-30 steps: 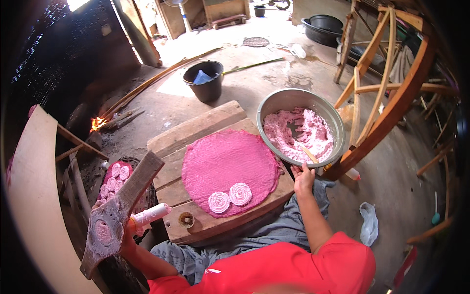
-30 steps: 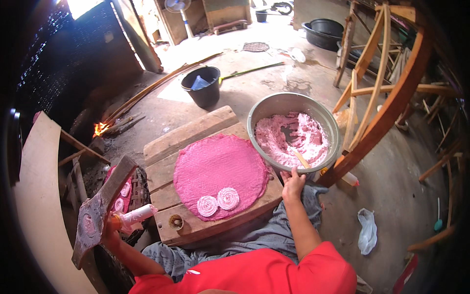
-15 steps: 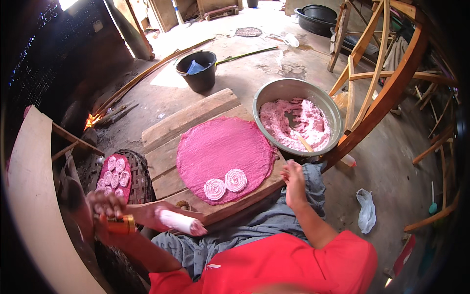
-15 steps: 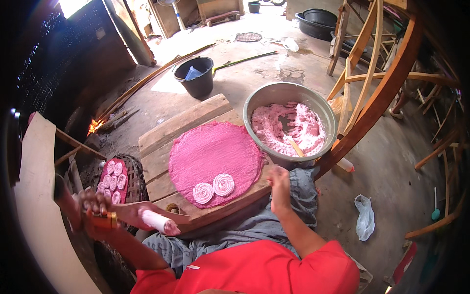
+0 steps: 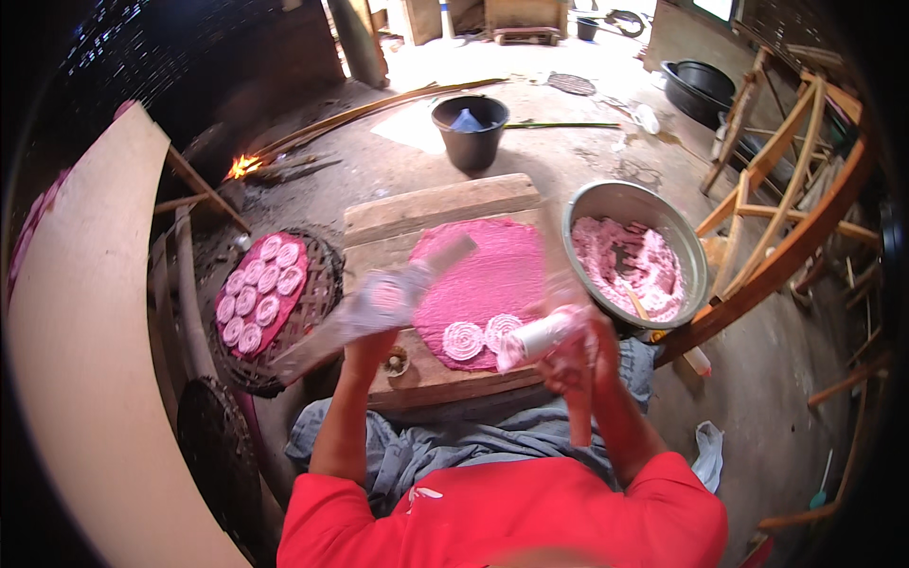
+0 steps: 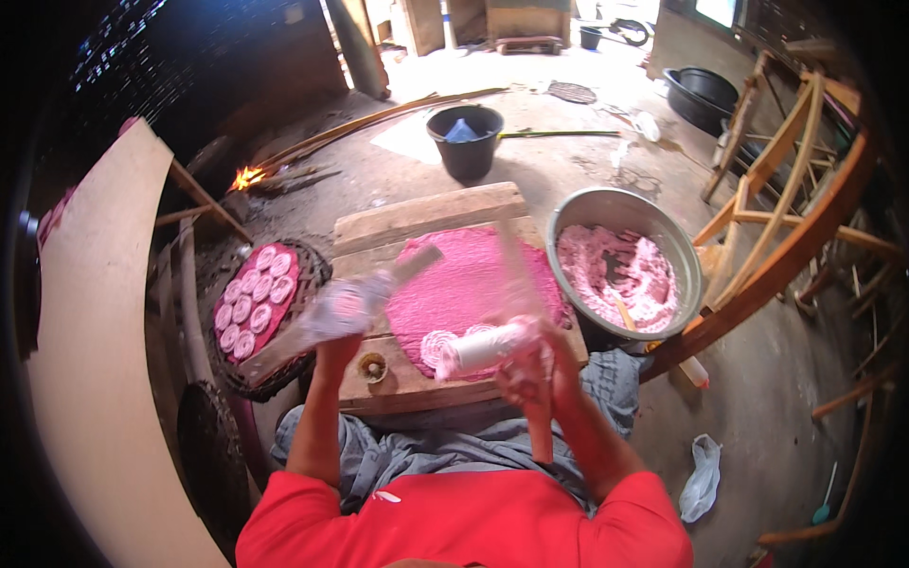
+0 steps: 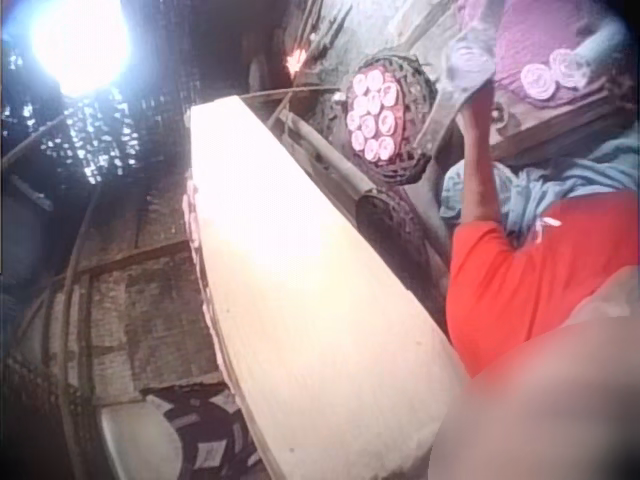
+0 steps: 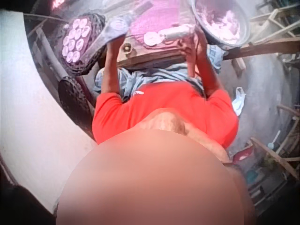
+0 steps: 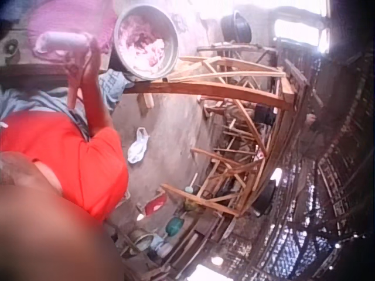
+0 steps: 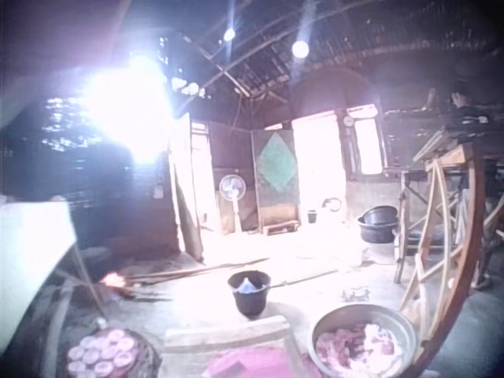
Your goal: The person uses a wooden piping tool to squeeze pink paste into rose-shaped swirls on a pink mat, then transfers the finished swirls into a woven basket. The person repeatedly scoops paste from a metal bowl and pipes new swirls in sequence.
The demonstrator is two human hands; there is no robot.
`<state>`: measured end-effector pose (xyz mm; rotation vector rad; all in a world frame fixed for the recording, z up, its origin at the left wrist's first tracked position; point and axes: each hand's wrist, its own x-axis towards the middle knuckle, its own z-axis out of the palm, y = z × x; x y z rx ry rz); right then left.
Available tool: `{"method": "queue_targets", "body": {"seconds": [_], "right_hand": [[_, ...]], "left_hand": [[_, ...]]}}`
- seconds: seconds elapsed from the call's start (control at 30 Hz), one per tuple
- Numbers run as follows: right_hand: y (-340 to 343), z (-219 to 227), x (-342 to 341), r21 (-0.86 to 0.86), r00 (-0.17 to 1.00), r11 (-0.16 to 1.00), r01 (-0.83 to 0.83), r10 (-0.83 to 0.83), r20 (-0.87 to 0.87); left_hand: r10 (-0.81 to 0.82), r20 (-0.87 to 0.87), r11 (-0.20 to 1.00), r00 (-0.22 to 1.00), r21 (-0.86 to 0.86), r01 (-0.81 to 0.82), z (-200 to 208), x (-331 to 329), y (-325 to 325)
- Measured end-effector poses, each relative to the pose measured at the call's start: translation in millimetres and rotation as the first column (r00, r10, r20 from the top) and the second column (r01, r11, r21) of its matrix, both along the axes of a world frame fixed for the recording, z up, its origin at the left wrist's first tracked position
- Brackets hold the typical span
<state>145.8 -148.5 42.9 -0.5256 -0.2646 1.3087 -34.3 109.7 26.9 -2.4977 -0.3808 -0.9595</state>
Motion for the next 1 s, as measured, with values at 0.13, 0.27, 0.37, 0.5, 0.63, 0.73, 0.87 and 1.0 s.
{"method": "queue_targets", "body": {"seconds": [0.13,0.27,0.37,0.5,0.63,0.73,0.87,1.0], "right_hand": [[0,40,9,0.03,0.584,0.959,0.282,-0.196,0.788],[16,71,3,0.242,-0.121,0.951,0.195,-0.221,0.968],[22,80,2,0.056,-0.057,0.995,0.085,-0.052,0.997],[28,77,-5,0.039,-0.119,0.999,-0.019,-0.041,0.992],[36,77,-8,-0.082,-0.144,0.994,-0.065,0.072,0.987],[36,79,9,-0.247,0.083,0.955,-0.164,0.263,0.961],[30,54,33,-0.24,0.513,0.641,-0.729,0.744,0.429],[31,-3,25,0.03,0.539,0.539,-0.842,0.836,0.101]], "left_hand": [[-0.322,-0.029,0.621,0.946,-0.761,0.188,6,-5,-31],[-0.436,0.11,0.346,0.893,-0.895,0.279,40,-3,-54],[-0.484,-0.173,0.468,0.858,-0.88,0.086,54,2,-62],[-0.695,0.06,0.107,0.716,-0.977,0.187,42,8,-72],[-0.693,0.354,-0.137,0.628,-0.92,0.367,25,14,-80],[-0.692,0.373,-0.109,0.618,-0.901,0.421,29,15,-74],[-0.711,0.301,-0.158,0.635,-0.949,0.274,55,11,-47],[-0.531,0.691,-0.56,0.49,-0.72,0.409,90,18,-20]]}}
